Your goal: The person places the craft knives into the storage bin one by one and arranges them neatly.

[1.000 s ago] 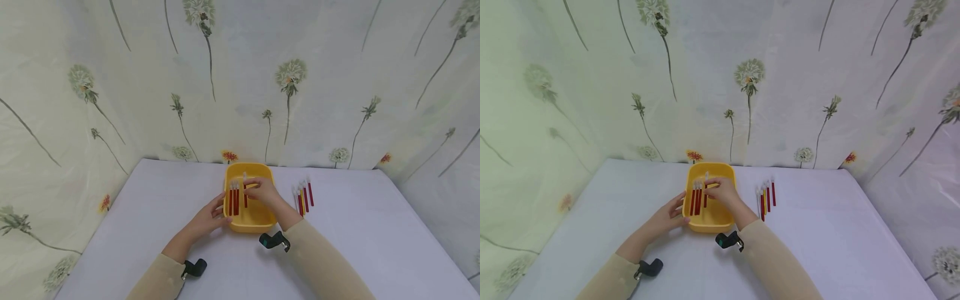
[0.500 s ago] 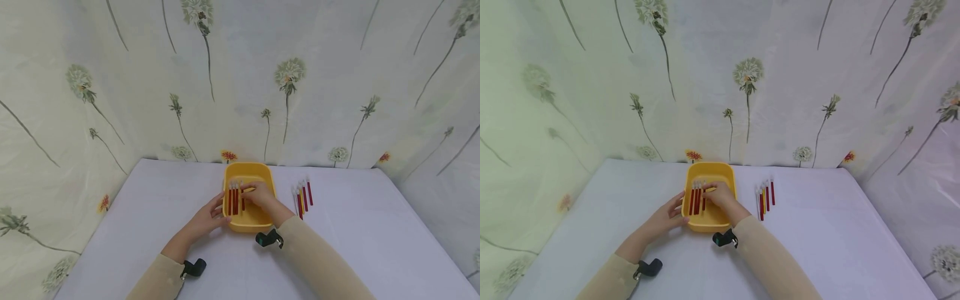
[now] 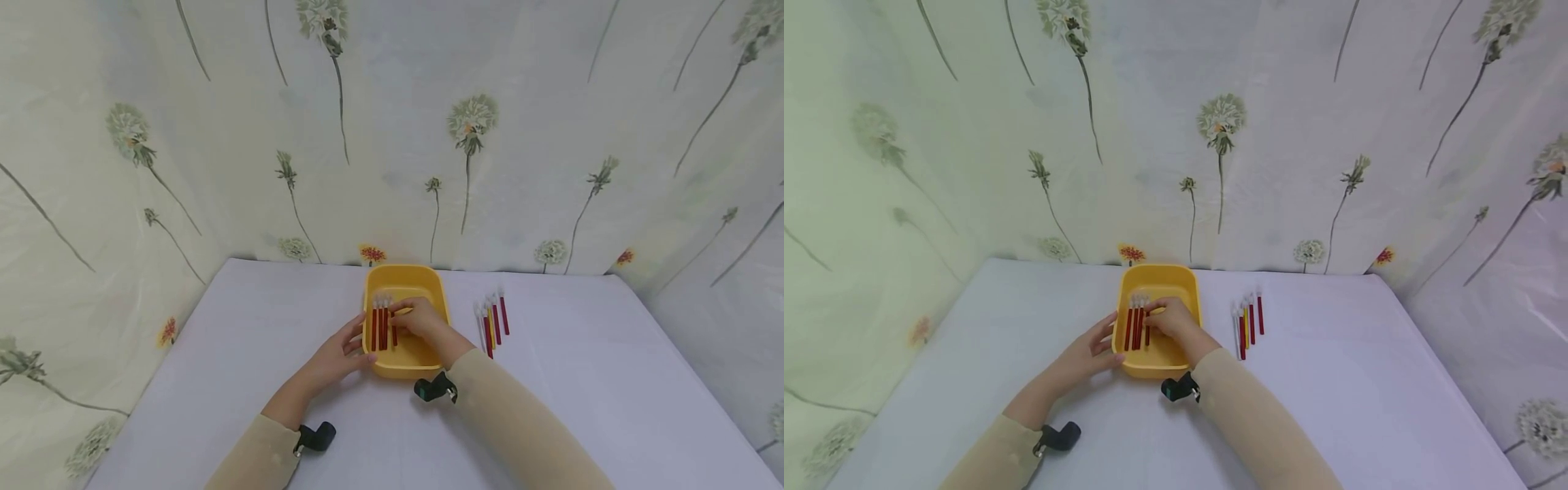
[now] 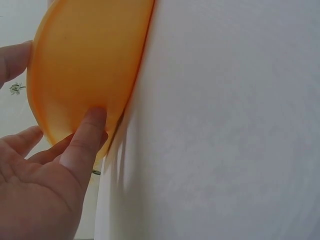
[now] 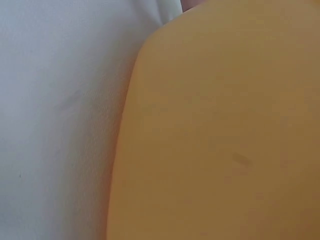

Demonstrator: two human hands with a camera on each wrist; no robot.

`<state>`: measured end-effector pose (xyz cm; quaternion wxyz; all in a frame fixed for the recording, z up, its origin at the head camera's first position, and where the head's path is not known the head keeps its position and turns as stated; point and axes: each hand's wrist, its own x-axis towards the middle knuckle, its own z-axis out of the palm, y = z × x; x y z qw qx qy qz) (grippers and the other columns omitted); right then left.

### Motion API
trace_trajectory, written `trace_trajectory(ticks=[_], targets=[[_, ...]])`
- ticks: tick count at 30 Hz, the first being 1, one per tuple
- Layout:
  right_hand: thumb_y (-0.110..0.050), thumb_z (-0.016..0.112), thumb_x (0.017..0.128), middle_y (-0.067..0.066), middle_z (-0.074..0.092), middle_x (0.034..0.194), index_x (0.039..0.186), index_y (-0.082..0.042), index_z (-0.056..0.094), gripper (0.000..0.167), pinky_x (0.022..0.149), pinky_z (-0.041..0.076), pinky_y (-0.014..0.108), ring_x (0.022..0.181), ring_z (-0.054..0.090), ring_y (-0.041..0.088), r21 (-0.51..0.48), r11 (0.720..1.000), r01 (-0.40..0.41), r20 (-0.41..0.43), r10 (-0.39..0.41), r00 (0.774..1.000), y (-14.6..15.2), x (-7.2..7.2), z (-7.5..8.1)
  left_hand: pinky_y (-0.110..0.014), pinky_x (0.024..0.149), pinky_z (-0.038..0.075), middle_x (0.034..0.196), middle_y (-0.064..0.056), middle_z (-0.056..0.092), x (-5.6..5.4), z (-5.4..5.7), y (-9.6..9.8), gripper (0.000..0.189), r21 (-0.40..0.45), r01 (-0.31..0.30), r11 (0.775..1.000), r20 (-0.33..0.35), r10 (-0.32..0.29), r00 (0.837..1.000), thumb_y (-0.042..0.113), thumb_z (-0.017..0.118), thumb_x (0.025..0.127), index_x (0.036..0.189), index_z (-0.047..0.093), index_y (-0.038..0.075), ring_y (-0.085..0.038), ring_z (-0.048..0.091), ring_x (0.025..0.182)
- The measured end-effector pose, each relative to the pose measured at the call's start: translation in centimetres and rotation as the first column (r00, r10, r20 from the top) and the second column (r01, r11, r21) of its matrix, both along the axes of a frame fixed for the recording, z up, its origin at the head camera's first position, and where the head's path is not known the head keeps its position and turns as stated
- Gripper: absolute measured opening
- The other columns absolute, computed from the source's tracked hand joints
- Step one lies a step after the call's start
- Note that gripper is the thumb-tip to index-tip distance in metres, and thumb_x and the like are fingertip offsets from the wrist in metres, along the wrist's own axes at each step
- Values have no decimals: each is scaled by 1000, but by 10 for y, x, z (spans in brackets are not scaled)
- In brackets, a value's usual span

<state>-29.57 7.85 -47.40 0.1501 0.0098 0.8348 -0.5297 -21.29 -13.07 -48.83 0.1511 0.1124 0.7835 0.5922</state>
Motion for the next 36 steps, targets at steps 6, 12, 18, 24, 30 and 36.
trace_trajectory(ticks=[6, 12, 18, 24, 30, 36], targets=[[-6, 73, 91, 9, 70, 101, 116, -2, 72, 25, 60, 51, 23, 71, 61, 16, 19, 1000, -7, -8, 7, 1000, -1, -1, 0, -48, 108, 43, 158, -11, 37, 0, 0, -1, 91, -1, -4, 1000, 1, 4, 1000, 37, 78, 88, 160, 24, 26, -31, 46, 138], [-7, 73, 91, 8, 70, 95, 114, -4, 73, 24, 59, 50, 23, 71, 60, 16, 31, 999, -7, -16, 8, 1000, 0, 0, 2, -47, 108, 43, 158, -9, 37, 1, 2, -1, 92, -11, -3, 1000, 4, 4, 1000, 37, 78, 87, 160, 23, 27, -30, 46, 139], [-4, 73, 89, 8, 70, 94, 111, -2, 74, 22, 57, 48, 23, 70, 59, 15, 36, 999, -4, -41, 6, 999, -1, 1, 2, -48, 108, 43, 158, -11, 37, 0, 2, 0, 92, -18, -9, 1000, 9, 9, 1000, 37, 78, 88, 161, 23, 26, -31, 46, 139], [-6, 71, 92, 9, 69, 97, 114, -3, 72, 23, 63, 53, 25, 76, 62, 19, 24, 1000, 5, -18, -5, 1000, 0, 1, 3, -48, 108, 44, 158, -12, 37, 1, 2, 1, 91, 14, -7, 1000, 18, 7, 1000, 33, 78, 89, 161, 23, 24, -32, 46, 138], [-7, 72, 91, 8, 66, 91, 111, -4, 72, 20, 61, 51, 24, 73, 60, 17, 28, 999, 15, -79, -13, 997, 4, 0, 6, -48, 109, 42, 158, -9, 37, 1, 3, 1, 92, 5, -13, 1000, 42, 13, 999, 36, 78, 88, 161, 22, 27, -30, 44, 139], [-8, 72, 91, 8, 63, 95, 111, -4, 73, 21, 67, 51, 25, 80, 57, 19, 52, 999, 3, -166, 5, 986, 11, 3, 19, -48, 110, 41, 157, -9, 38, 1, 3, 1, 92, 1, -25, 1000, 52, 24, 998, 36, 79, 87, 160, 23, 28, -31, 43, 140]])
